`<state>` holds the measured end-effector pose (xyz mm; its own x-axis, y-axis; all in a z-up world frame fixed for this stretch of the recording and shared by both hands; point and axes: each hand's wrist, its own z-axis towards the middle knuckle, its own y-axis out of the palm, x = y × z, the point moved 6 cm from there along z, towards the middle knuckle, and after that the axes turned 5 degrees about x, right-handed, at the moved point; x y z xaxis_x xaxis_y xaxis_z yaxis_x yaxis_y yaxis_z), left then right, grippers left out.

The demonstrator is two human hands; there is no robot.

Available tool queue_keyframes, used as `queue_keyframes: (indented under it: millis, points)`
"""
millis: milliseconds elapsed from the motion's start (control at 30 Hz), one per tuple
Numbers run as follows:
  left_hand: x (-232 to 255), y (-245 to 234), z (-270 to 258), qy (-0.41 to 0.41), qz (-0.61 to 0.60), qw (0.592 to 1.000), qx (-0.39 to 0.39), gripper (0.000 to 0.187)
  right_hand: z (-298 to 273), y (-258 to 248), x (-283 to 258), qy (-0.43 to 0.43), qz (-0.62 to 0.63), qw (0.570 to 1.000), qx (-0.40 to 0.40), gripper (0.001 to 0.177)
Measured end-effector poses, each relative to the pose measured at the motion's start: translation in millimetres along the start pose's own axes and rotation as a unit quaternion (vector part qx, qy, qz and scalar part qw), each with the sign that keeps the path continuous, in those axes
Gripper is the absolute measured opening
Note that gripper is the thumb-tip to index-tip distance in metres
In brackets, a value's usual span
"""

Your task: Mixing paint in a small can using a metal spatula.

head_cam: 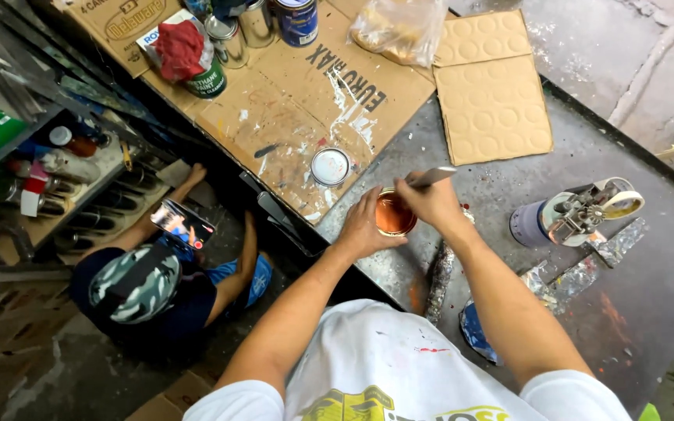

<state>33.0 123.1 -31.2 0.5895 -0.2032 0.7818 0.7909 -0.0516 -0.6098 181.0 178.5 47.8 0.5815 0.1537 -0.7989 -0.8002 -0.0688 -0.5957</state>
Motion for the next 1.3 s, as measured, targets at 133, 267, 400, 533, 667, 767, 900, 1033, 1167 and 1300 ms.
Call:
queue_keyframes:
  millis: [133, 267, 400, 533, 667, 767, 900, 1033, 1167, 1300]
  points:
    - [0.7, -0.6, -1.1, -0.001, -0.006, 1.000, 0.002, 0.133, -13.5, -4.8, 25.0, 0.055, 0.036, 0.998, 0.024, 0.036]
    - [-2.2, -0.7, -0.6, -0.017, -0.005, 1.000, 0.003, 0.133, -48.7, -14.0, 34.8, 0.062, 0.070, 0.995, 0.037, 0.023]
    - [-4.6, 1.1, -0.6, -0.025, -0.009, 1.000, -0.005, 0.132, -82.4, -44.5, -21.2, -0.119, -0.034, 0.991, 0.042, 0.012]
    - [-1.7, -0.9, 0.8, -0.021, 0.000, 1.000, -0.007, 0.135, -85.3, -51.0, -37.8, -0.104, -0.030, 0.994, 0.024, 0.013]
    - [-3.7, 2.2, 0.0, -0.034, -0.005, 0.999, -0.017, 0.138, -62.0, -29.6, -31.3, -0.187, -0.091, 0.978, 0.027, 0.017]
    - [-4.2, 1.8, -0.1, -0.028, 0.002, 1.000, -0.014, 0.140, -35.5, -11.1, -25.4, -0.151, -0.081, 0.985, 0.008, 0.020]
    - [-5.6, 4.4, -0.9, -0.025, 0.020, 0.999, -0.027, 0.143, -10.0, 0.2, -9.2, -0.032, -0.023, 0.999, 0.006, 0.026]
    - [-2.7, 1.5, -1.6, -0.015, 0.020, 1.000, -0.011, 0.142, -6.5, 0.1, 10.8, 0.077, 0.057, 0.995, 0.017, 0.032]
    - [-8.9, 5.6, 0.2, -0.021, 0.023, 1.000, 0.001, 0.141, -22.0, -4.2, 36.9, 0.147, 0.139, 0.976, 0.081, 0.028]
    - [-4.6, 3.9, -0.6, -0.023, 0.006, 1.000, 0.003, 0.138, -48.9, -10.4, 48.3, 0.181, 0.111, 0.975, 0.073, 0.028]
